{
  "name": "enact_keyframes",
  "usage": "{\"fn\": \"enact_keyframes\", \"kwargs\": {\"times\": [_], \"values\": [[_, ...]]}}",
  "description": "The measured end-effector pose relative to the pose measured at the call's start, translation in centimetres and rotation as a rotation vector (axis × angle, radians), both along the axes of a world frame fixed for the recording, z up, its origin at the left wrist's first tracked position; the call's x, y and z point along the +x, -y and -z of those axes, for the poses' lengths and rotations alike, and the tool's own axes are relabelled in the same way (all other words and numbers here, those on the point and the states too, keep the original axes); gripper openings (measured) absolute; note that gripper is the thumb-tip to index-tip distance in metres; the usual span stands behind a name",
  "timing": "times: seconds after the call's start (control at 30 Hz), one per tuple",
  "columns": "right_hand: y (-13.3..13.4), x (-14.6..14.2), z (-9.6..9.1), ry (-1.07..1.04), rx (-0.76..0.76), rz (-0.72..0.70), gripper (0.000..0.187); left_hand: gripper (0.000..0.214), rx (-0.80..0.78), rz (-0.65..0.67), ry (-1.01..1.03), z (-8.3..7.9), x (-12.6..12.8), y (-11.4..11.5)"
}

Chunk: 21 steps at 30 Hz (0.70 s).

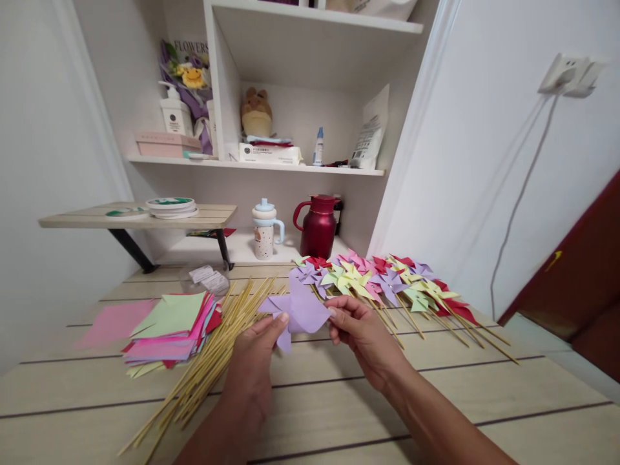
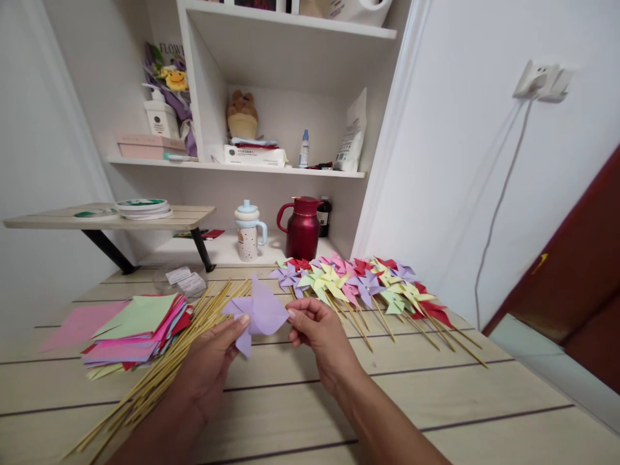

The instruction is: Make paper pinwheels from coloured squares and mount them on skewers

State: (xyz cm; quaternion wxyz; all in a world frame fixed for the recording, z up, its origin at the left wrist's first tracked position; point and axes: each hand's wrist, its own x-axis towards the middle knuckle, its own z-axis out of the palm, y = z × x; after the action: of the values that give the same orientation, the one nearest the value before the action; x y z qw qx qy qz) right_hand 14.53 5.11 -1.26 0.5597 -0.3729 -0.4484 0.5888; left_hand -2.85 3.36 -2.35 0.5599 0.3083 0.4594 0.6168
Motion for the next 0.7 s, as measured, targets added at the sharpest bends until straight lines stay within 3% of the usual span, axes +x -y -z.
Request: {"fn": "enact_keyframes", "kwargs": {"times": [0.47, 0.7], "values": [[0.2, 0.2, 0.0, 0.015, 0.04, -0.156, 0.028, 0.033, 0.006, 0.12, -0.072, 0.2, 0.6, 0.8], [0.1, 1.5, -0.7, 0.233, 0.337, -0.205, 0.052, 0.027, 0.032, 0.147, -0.142, -0.8, 0.8, 1.3]]}}
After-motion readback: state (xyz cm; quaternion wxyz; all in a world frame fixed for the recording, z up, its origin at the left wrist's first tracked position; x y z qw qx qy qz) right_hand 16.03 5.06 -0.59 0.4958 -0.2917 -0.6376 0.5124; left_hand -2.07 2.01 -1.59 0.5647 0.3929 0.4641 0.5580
